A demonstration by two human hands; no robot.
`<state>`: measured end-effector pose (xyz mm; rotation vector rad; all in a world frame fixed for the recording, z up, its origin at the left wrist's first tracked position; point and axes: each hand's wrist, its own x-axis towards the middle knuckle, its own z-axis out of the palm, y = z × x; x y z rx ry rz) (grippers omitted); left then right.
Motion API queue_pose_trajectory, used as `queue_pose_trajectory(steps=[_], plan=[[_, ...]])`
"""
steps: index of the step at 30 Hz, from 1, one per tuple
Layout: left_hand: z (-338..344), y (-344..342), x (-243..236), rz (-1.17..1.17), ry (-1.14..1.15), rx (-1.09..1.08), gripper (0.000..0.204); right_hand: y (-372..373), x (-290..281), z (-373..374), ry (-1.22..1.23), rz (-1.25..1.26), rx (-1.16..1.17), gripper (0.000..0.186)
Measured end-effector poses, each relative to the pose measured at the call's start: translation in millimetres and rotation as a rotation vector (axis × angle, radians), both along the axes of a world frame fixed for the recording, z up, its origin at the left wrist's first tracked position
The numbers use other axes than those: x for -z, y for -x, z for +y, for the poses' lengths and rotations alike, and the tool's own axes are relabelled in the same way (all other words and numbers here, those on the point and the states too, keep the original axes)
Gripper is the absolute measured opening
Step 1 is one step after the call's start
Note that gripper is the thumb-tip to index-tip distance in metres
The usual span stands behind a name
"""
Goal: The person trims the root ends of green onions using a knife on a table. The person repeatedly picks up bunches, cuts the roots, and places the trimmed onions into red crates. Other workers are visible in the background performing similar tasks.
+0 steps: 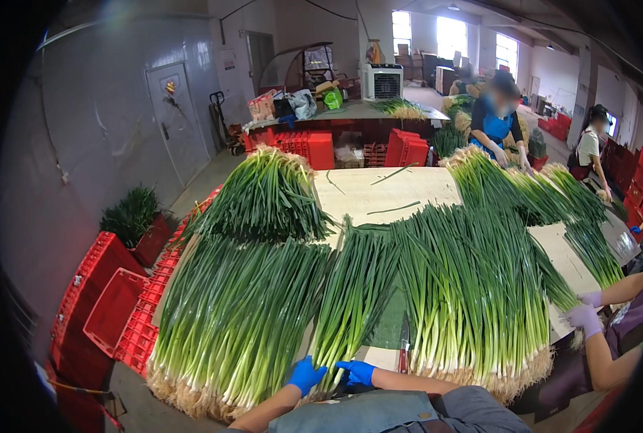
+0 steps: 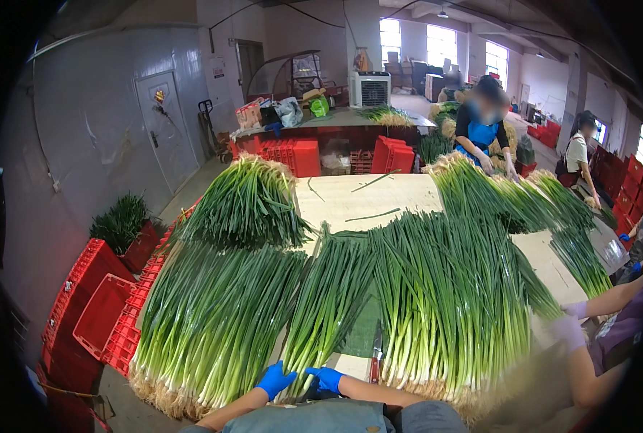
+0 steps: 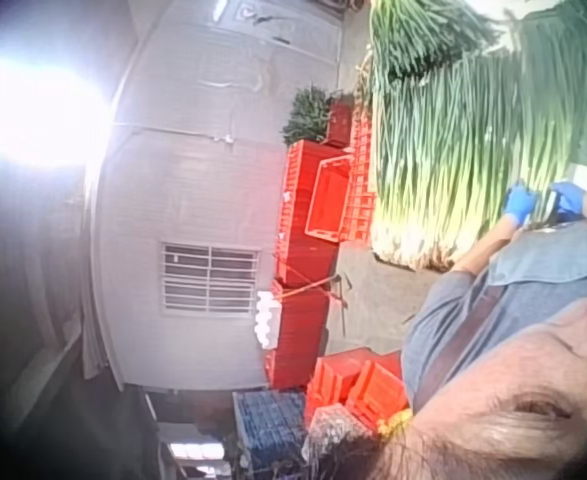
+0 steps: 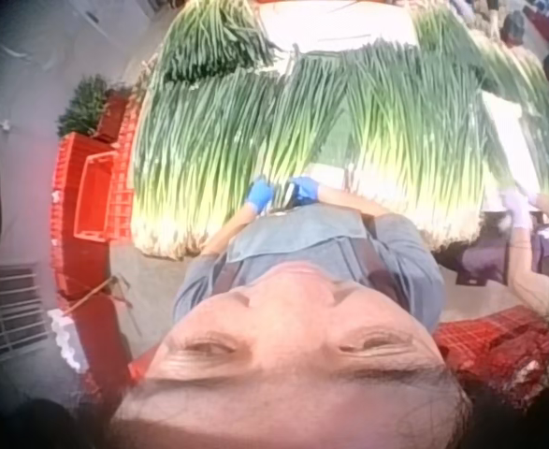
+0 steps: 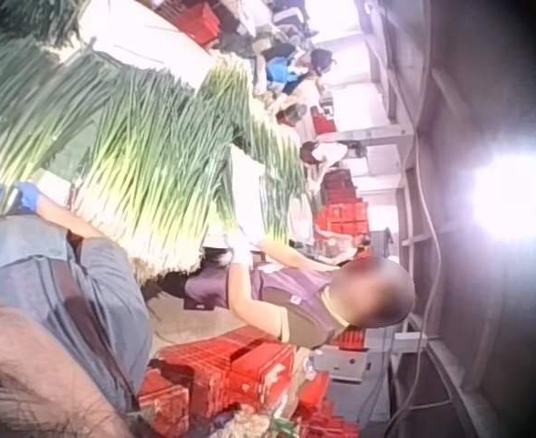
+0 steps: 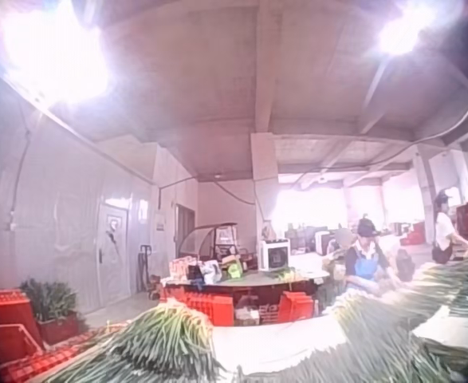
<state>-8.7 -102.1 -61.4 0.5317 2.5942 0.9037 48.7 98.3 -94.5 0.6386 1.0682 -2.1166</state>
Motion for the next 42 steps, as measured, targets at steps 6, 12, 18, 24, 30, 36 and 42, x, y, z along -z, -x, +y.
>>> queue_pose_trajectory(steps=[6, 12, 18, 24, 30, 36, 42], plan=[[-23.9, 1.7, -4.7, -0.047, -0.036, 0.003, 0.065, -0.5, -19.1, -11.7, -0.057, -0.01, 0.01, 0.028], [-56.1, 36.2, -27.7, -0.819, -0.319, 0.023, 0.056, -6.3, 70.6, -2.4, 0.075, -0.059, 0.306, 0.024], [-116.4, 35.7, -93.9, -0.999, -0.628, -0.083, 0.057, -15.6, -44.6, -7.5, -0.066, 0.046, 0.119, 0.037], [-104.3, 15.1, -101.4, -0.801, -0.593, 0.011, 0.057, -12.7, -27.0, -4.3, -0.105, 0.03, 0.076, 0.038], [-33.0, -43.6, -20.9, -0.033, -0.071, -0.044, 0.069, -11.5, -37.3, -14.7, -0.162, 0.018, 0.131, 0.039], [-30.9, -52.2, -17.9, -0.099, -0.082, -0.082, 0.067, -3.0, -34.8, -44.0, -0.006, -0.037, 0.123, 0.043], [-76.2, -66.4, -16.7, -0.039, -0.13, -0.052, 0.06, -19.9, -14.3, -81.0, 0.212, -0.086, 0.033, 0.044]])
